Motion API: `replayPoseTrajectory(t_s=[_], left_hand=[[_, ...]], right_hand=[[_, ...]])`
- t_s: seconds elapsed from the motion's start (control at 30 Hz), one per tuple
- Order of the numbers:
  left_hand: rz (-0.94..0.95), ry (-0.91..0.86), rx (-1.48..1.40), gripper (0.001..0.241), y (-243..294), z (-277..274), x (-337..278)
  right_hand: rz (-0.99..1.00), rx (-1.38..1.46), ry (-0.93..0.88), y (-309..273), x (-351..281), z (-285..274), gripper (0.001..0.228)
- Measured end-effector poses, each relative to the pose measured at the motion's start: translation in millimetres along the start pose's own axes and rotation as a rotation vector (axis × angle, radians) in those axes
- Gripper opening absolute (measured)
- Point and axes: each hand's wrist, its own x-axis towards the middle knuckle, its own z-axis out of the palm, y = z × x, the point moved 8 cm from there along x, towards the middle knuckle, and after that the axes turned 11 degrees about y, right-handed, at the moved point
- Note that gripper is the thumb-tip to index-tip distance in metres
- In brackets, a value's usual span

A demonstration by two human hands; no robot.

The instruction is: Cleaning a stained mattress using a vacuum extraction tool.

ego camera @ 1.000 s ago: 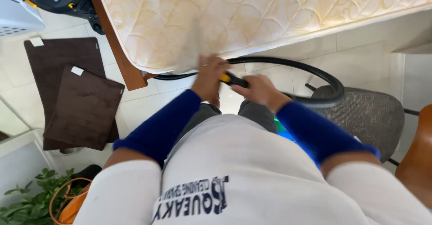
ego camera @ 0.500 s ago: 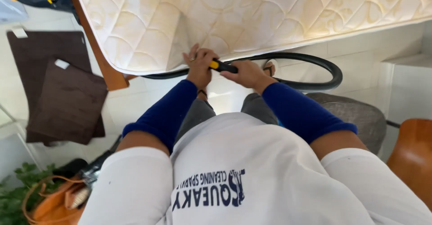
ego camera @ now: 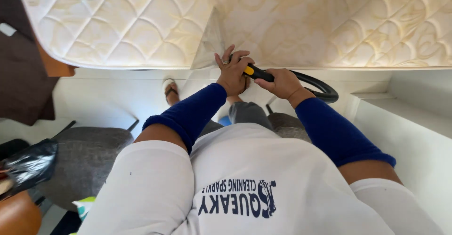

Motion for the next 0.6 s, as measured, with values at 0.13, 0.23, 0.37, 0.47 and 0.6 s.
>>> replayPoseTrajectory(t_s=[0.13,0.23,0.37,0.47,0.6], left_hand=[[0.008,-0.028,0.001,0.056,38.8,48.9,26.6],[0.047,-0.046,-0.048,0.056,67.6,88.9,41.8],[0.079,-0.11,-0.042,0.056,103.0,112.3,58.2],[0.158,-0.135,-0.102,0.067,117.0,71.4,75.2],[0.22,0.076,0.0,0.087,98.0,-9.1,70.7]], right_hand=[[-0.002,0.01,0.04,44.6,-10.8,-43.2,0.054],[0.117,0.023,0.02,76.0,-26.9,-74.3,0.05],[0.207,0.126,0.062,105.4,-60.0,-100.5,0.046],[0.258,0.29,0.037,101.3,-51.7,-106.7,0.05],[0.286,0.551,0.179,43.6,13.7,-134.7,0.052]])
